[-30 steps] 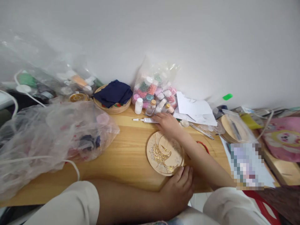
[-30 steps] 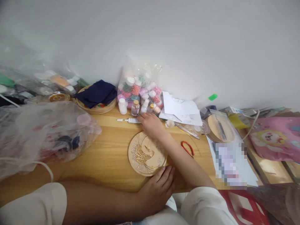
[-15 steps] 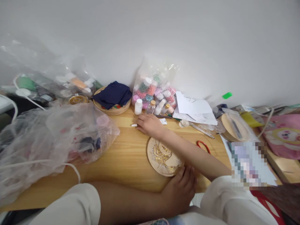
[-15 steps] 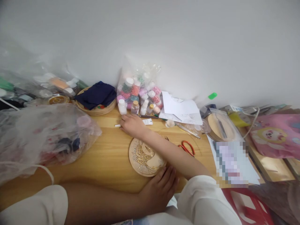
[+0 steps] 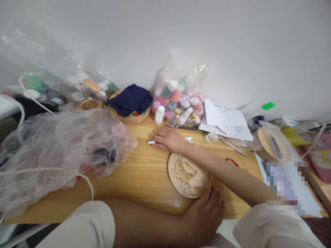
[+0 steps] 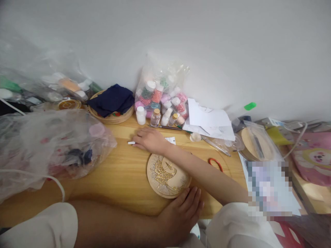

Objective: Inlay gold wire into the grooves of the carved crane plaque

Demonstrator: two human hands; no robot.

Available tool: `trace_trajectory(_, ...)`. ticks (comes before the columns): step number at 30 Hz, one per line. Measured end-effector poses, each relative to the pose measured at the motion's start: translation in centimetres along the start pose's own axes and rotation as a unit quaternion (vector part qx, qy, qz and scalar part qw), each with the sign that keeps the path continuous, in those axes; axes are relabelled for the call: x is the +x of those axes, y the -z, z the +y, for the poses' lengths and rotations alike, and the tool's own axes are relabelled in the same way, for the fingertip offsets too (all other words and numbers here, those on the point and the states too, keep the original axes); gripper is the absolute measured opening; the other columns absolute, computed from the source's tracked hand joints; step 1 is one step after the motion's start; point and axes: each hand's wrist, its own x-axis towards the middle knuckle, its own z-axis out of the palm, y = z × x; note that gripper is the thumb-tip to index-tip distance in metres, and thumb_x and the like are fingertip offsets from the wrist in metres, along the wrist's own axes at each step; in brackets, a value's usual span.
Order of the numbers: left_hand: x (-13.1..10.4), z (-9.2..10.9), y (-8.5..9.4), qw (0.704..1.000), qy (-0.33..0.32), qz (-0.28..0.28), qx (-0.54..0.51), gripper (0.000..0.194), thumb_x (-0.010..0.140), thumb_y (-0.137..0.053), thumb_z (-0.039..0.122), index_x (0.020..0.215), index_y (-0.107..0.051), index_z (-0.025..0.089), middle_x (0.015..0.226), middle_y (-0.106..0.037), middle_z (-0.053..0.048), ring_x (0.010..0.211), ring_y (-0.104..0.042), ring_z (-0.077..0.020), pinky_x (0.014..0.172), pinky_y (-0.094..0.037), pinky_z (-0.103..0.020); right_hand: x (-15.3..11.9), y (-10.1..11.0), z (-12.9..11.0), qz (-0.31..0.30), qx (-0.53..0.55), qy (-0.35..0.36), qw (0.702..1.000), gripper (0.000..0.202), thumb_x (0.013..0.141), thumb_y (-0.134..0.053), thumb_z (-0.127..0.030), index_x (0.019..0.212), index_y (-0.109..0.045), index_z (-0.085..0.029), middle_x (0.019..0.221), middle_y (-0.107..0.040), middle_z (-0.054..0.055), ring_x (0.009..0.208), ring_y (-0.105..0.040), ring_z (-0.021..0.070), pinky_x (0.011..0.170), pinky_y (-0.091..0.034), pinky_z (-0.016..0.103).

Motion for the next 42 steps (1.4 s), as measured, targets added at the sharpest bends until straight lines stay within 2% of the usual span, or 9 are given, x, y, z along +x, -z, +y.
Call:
trace_trajectory(6,0.0,0.0,0.2,1.000,0.000,-0.003,0.003,0.045,0.100,-0.033,0.028,0.131,-0.065,0.018,0.137,-0.063,-0.011,0.127,-0.059,-0.0246,0.111,-0.032,-0.045,-0.3,0.0,0.3,0.008,0.007,0.007,1.000,0.043,0.103,-0.036,-0.044,0.104,-0.068,-0.016,0.084,-0.069,0.009,0.081,-0.060,0.0192,0.073,-0.037,0.030)
trace_trajectory(11,0.0,0.1,0.1,1.000,-0.005,-0.015,0.003,0.045,0.101,-0.033,0.029,0.133,-0.062,0.015,0.138,-0.062,-0.012,0.127,-0.058,-0.0257,0.113,-0.031,-0.047,-0.5,0.7,0.3,-0.001,0.004,-0.002,1.000,0.042,0.102,-0.041,-0.046,0.114,-0.065,-0.014,0.092,-0.069,0.011,0.085,-0.060,0.0216,0.075,-0.039,0.032)
trace_trajectory(15,0.0,-0.1,0.3,1.000,-0.004,-0.015,-0.001,0.043,0.101,-0.036,0.028,0.133,-0.063,0.016,0.137,-0.063,-0.012,0.127,-0.058,-0.0256,0.112,-0.031,-0.047,-1.5,2.6,0.2,-0.031,0.014,-0.044,0.998,0.045,0.095,-0.055,-0.049,0.117,-0.063,-0.010,0.100,-0.069,0.014,0.093,-0.061,0.0246,0.078,-0.042,0.033)
trace_trajectory(19,0.0,-0.2,0.5,0.999,-0.015,-0.032,-0.004,0.044,0.101,-0.036,0.029,0.135,-0.061,0.017,0.139,-0.061,-0.013,0.128,-0.057,-0.0275,0.112,-0.030,-0.049,-3.0,4.3,0.5,-0.073,0.029,-0.112,0.991,0.030,0.090,-0.064,-0.036,0.110,-0.066,-0.015,0.101,-0.067,0.011,0.094,-0.061,0.0244,0.078,-0.041,0.033)
trace_trajectory(24,0.0,-0.2,0.6,0.999,-0.021,-0.036,-0.001,0.046,0.102,-0.030,0.023,0.136,-0.060,0.016,0.140,-0.061,-0.013,0.129,-0.057,-0.0277,0.112,-0.028,-0.052,-4.4,4.5,1.5,-0.098,0.062,-0.147,0.982,0.024,0.089,-0.063,-0.032,0.106,-0.068,-0.015,0.103,-0.067,0.012,0.095,-0.062,0.0258,0.080,-0.044,0.035)
trace_trajectory(27,0.1,-0.3,0.7,0.999,-0.024,-0.041,0.000,0.046,0.102,-0.029,0.023,0.137,-0.059,0.014,0.140,-0.060,-0.014,0.129,-0.056,-0.0282,0.111,-0.028,-0.052,-4.9,4.5,2.0,-0.073,0.080,-0.145,0.983,0.025,0.091,-0.061,-0.030,0.110,-0.067,-0.015,0.103,-0.070,0.012,0.095,-0.064,0.0253,0.082,-0.046,0.036)
trace_trajectory(32,0.1,-0.5,0.9,0.999,-0.023,-0.030,-0.015,0.045,0.102,-0.032,0.025,0.134,-0.061,0.012,0.139,-0.060,-0.015,0.130,-0.055,-0.0295,0.112,-0.029,-0.050,-6.8,5.9,1.3,0.022,0.062,-0.128,0.990,0.030,0.097,-0.055,-0.037,0.115,-0.065,-0.015,0.097,-0.072,0.011,0.088,-0.066,0.0233,0.076,-0.050,0.034)
trace_trajectory(37,0.0,-0.5,0.9,1.000,-0.012,-0.026,-0.011,0.043,0.103,-0.033,0.024,0.136,-0.058,0.012,0.139,-0.061,-0.014,0.130,-0.056,-0.0280,0.112,-0.030,-0.048,-10.0,8.3,-1.8,0.106,0.002,-0.124,0.987,0.028,0.097,-0.055,-0.038,0.113,-0.064,-0.016,0.103,-0.071,0.011,0.093,-0.067,0.0232,0.080,-0.053,0.035)
trace_trajectory(42,-0.6,-0.5,0.8,1.000,-0.007,0.006,0.000,0.043,0.102,-0.034,0.023,0.138,-0.056,0.012,0.141,-0.059,-0.013,0.133,-0.054,-0.0254,0.117,-0.028,-0.044,-12.8,10.2,-5.3,0.123,-0.026,-0.151,0.980,0.029,0.101,-0.047,-0.036,0.114,-0.064,-0.018,0.099,-0.070,0.010,0.086,-0.068,0.0188,0.072,-0.053,0.030)
